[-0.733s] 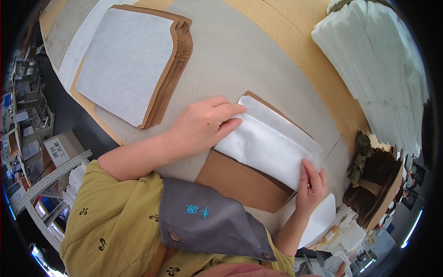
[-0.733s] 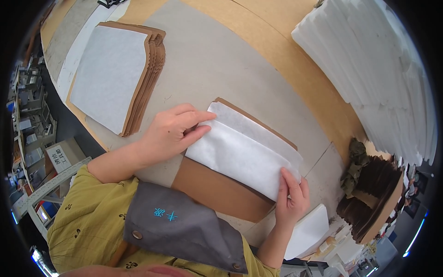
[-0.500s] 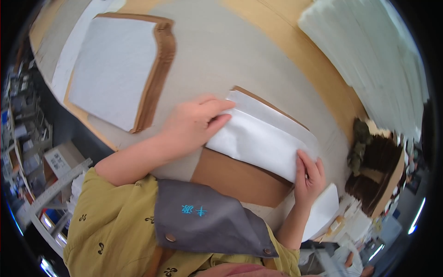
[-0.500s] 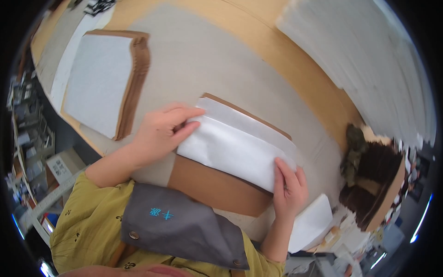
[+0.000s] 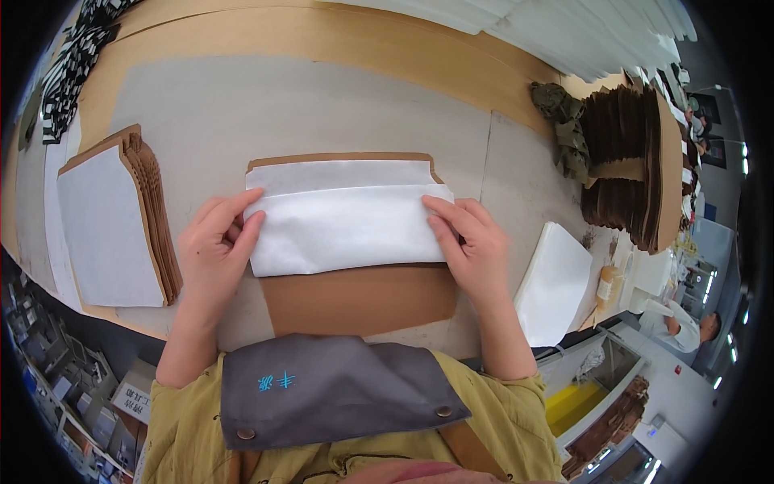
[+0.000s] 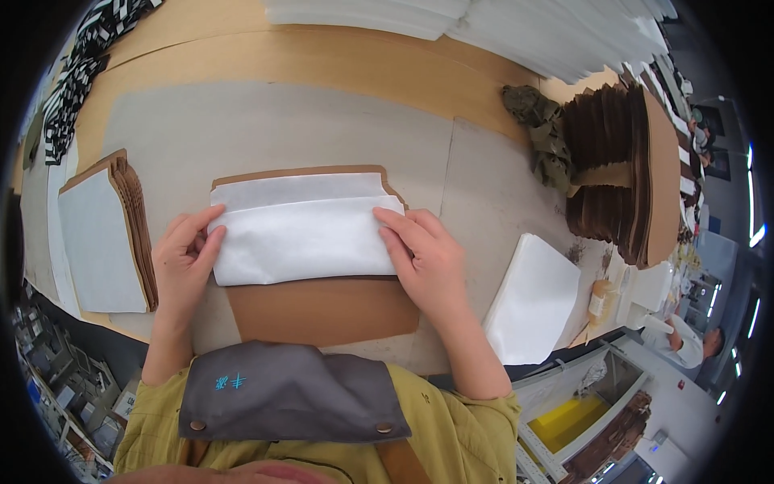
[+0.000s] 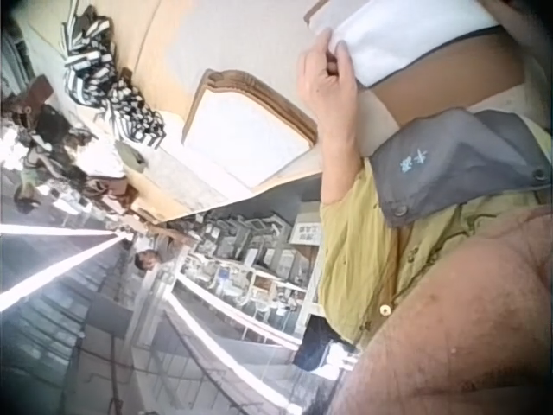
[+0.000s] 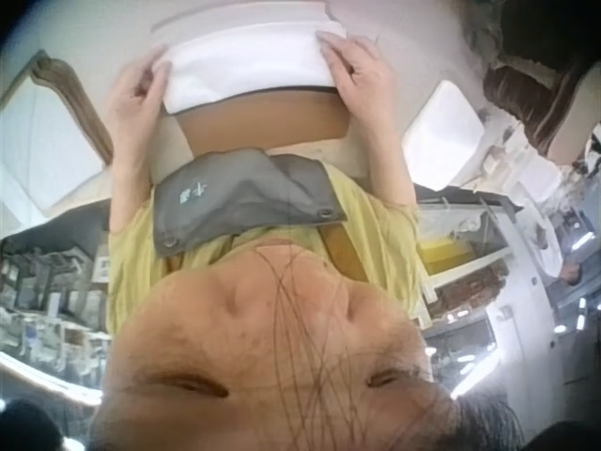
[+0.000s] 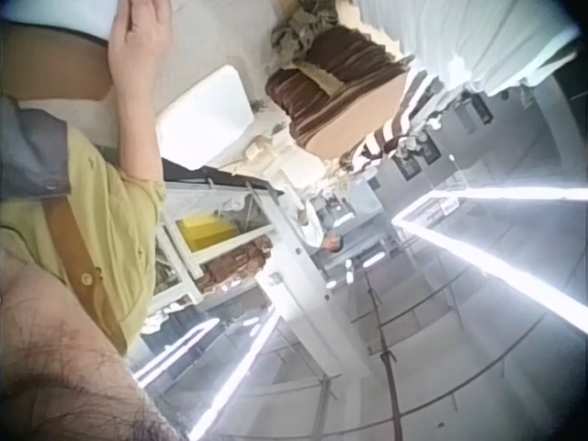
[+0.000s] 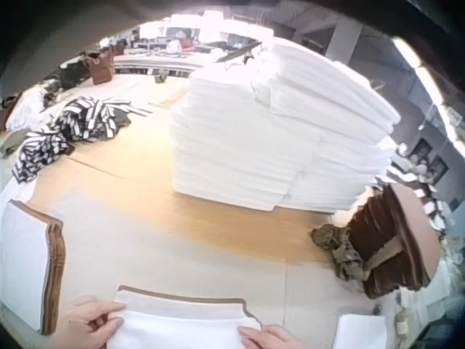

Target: Applying adhesive to a leather piece and carefully pressing a white paper backing onto it.

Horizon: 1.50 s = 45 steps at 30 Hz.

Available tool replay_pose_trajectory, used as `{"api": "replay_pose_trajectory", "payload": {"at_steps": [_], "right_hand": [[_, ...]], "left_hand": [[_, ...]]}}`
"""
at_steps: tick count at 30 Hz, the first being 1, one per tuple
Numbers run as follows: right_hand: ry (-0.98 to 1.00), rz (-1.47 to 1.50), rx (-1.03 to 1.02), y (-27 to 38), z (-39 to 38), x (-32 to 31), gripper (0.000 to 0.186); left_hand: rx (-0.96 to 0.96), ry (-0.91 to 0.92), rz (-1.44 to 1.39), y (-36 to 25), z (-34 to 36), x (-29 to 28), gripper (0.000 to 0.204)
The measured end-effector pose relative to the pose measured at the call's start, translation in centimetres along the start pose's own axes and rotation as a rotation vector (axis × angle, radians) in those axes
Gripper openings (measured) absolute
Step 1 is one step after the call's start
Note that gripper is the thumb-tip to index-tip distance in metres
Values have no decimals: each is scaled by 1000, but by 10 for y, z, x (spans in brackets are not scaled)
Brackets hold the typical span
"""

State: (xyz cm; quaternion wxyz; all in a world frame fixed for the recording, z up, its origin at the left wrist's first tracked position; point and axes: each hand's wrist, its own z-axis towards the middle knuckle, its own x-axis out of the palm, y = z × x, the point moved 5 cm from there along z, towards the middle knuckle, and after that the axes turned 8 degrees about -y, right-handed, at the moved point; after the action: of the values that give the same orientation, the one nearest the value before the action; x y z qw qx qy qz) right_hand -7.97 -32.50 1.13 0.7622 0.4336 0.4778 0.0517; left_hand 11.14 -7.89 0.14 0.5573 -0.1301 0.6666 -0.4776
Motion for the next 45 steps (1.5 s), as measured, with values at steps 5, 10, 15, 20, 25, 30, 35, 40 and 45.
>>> {"api": "replay_pose_trajectory", "payload": {"at_steps": [5,10,15,20,25,30,35,40,45], "right_hand": [[23,16,5,0,1,0,26],[46,-4,18,0,0,0,28],[67,-17,17,1,1,0,28],[78,-32,16,1,1,2,28],[96,-40,24,1,2,5,27],[133,-37,26,5,2,4,28],[118,-112,31,4,1,2,28],[110,-117,5,4,2,4,27],[108,-109,14,5,4,4,27]], "left_hand": [[7,-1,8,-2,-1,0,28],[16,13,21,-1,0,0,26],[-1,10,0,1,-2,0,28],[4,5,0,1,-1,0,28],[-31,-16,-3,6,-1,-3,28],[119,-31,45,3,0,-5,26],[55,-22,-12,4,0,-3,23],[74,-23,-59,5,-2,-5,22],[36,-15,-63,6,-3,-4,26]]}}
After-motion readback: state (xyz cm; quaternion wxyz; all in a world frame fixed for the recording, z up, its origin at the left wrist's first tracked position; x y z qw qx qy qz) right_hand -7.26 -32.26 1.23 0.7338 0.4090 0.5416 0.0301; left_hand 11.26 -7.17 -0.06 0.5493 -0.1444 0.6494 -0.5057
